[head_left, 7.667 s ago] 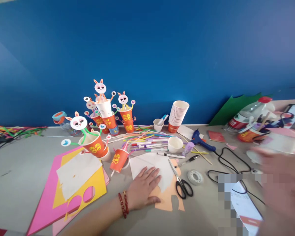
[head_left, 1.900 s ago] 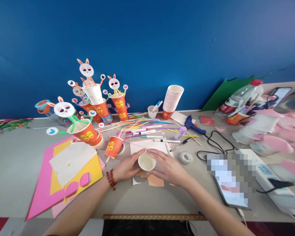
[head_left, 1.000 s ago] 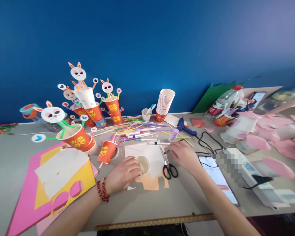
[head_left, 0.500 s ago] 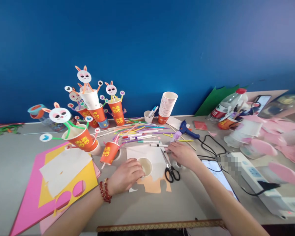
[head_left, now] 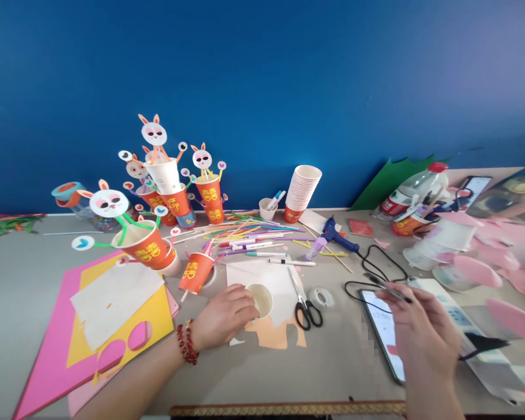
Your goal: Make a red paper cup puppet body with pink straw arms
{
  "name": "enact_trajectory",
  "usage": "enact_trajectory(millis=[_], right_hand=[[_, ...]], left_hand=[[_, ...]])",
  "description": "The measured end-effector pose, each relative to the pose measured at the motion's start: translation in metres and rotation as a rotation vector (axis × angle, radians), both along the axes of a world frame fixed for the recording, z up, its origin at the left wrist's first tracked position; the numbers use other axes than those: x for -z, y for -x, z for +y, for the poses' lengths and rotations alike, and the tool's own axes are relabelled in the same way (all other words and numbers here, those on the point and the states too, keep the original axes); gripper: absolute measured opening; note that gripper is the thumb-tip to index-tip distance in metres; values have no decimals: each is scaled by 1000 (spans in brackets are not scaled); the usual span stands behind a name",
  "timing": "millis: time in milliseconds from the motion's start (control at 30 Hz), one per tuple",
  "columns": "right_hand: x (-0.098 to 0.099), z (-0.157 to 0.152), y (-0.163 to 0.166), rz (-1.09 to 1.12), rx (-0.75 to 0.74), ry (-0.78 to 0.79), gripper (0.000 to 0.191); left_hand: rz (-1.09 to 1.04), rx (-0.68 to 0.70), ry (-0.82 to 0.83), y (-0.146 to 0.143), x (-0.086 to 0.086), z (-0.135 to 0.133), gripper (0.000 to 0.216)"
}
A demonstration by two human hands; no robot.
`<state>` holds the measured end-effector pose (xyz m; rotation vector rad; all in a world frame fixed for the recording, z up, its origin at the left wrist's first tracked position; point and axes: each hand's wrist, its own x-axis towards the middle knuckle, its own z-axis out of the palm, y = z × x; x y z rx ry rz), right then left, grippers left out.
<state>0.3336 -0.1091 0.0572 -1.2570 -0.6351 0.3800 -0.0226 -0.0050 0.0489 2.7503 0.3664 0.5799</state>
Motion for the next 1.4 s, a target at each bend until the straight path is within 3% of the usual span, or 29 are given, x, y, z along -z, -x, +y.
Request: enact_trajectory(millis=[167,333,467,667,900,1033,1200,1400], right_hand=[[-20,-8,11,113,-132,-115,20],[-21,7,37,197,-225,-158,32],[-19,21,59,246,-312,-63,38],[-34,36,78,194,-491,-55,21],[-32,47,94,217,-759,142,23],[-28,49,103,222,-775,208,32],[-33,51,104,173,-835,230,30],[-34,57,102,110,-780,259,32]], left_hand=[[39,1,15,0,-2,1,17],[38,2,-10,-1,-1,1,17],[31,8,-24,-1,1,2,17],[25,8,-28,0,3,1,17],[21,11,-29,0,2,2,17],[19,14,-30,0,2,2,18],[23,13,-31,0,2,2,17],[26,7,-38,0,3,1,17]])
